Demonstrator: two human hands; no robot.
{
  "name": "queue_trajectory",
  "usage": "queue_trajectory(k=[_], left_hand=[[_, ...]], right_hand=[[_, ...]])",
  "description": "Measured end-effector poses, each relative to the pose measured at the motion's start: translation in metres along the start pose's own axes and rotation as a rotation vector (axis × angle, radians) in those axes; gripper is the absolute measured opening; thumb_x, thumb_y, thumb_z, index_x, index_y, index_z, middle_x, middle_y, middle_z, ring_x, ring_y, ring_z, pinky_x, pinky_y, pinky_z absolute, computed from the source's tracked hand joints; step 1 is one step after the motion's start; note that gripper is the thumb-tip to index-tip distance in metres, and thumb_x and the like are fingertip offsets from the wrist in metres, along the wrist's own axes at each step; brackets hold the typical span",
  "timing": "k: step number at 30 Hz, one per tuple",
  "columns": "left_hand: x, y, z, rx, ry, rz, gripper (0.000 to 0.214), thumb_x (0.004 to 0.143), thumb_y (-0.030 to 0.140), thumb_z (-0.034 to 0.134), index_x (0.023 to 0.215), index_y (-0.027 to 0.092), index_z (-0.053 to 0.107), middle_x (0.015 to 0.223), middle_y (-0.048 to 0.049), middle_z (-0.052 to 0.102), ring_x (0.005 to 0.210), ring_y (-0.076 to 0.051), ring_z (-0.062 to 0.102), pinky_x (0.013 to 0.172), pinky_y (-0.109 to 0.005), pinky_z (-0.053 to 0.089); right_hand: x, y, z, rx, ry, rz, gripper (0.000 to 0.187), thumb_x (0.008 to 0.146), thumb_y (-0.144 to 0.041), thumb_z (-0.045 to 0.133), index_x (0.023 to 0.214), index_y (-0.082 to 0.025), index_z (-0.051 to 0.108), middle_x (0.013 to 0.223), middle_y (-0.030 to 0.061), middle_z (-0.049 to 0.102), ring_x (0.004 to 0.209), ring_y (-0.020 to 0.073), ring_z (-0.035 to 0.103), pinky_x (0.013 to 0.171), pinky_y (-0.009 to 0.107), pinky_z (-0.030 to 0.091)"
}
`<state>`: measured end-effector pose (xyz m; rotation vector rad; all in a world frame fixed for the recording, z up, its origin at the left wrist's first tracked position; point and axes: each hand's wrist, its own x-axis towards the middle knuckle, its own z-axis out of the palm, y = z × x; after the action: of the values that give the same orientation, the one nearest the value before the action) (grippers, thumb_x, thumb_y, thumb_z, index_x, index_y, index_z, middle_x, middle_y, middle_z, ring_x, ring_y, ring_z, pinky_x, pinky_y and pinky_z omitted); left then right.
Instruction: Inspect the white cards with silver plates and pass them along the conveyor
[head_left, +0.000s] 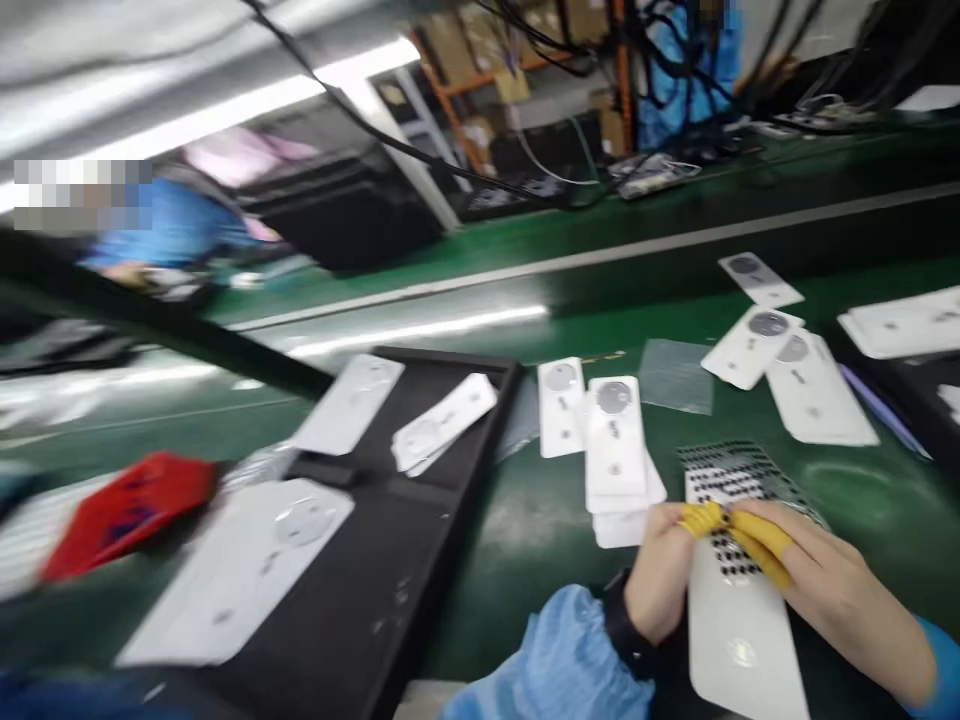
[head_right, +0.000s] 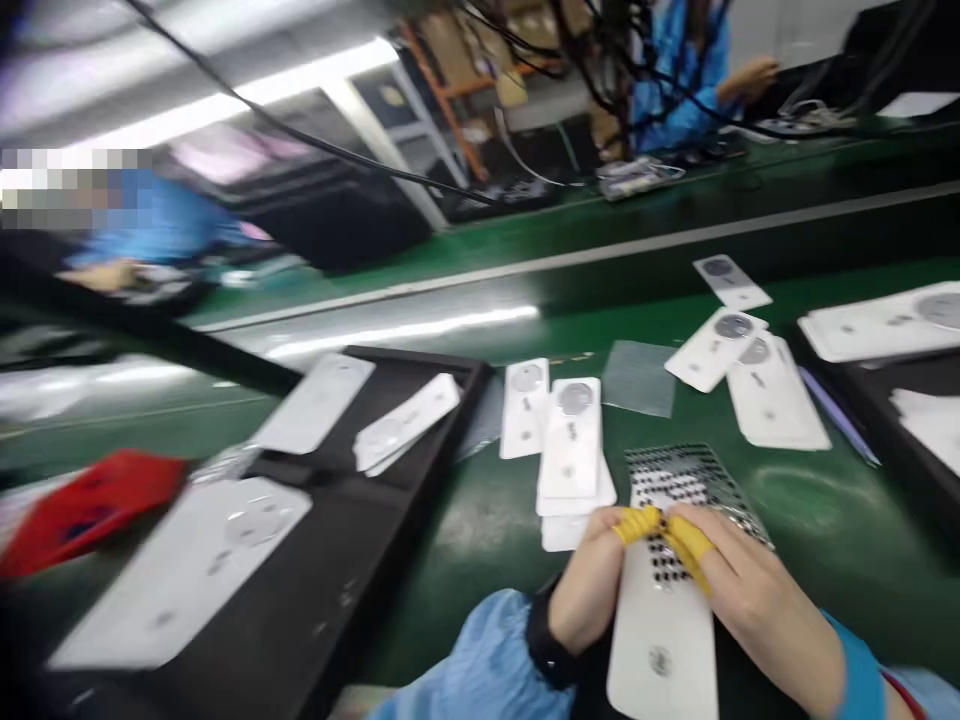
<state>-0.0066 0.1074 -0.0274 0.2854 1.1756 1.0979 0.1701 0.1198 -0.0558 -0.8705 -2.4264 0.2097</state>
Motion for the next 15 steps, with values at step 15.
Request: queue_trajectory(k=[15], left_hand=[[0.001, 0.013, -0.015, 0.322, -0.111, 0.349, 0.047, 0.073, 0.034, 0.076, 0.117, 0.021, 0.061, 0.097, -0.0053, 0.070, 0.097, -0.023, 0.061, 0.084, -0.032, 0.048]], right_hand=[[-0.002, 0.037, -0.021, 0.105, 0.018, 0.268, 0.021, 0.093, -0.009, 0.041, 0.101, -0.019, 0.057, 0.101, 0.0100, 0.067, 0.092, 0.0207, 0.068, 0.077, 0.032, 0.058]])
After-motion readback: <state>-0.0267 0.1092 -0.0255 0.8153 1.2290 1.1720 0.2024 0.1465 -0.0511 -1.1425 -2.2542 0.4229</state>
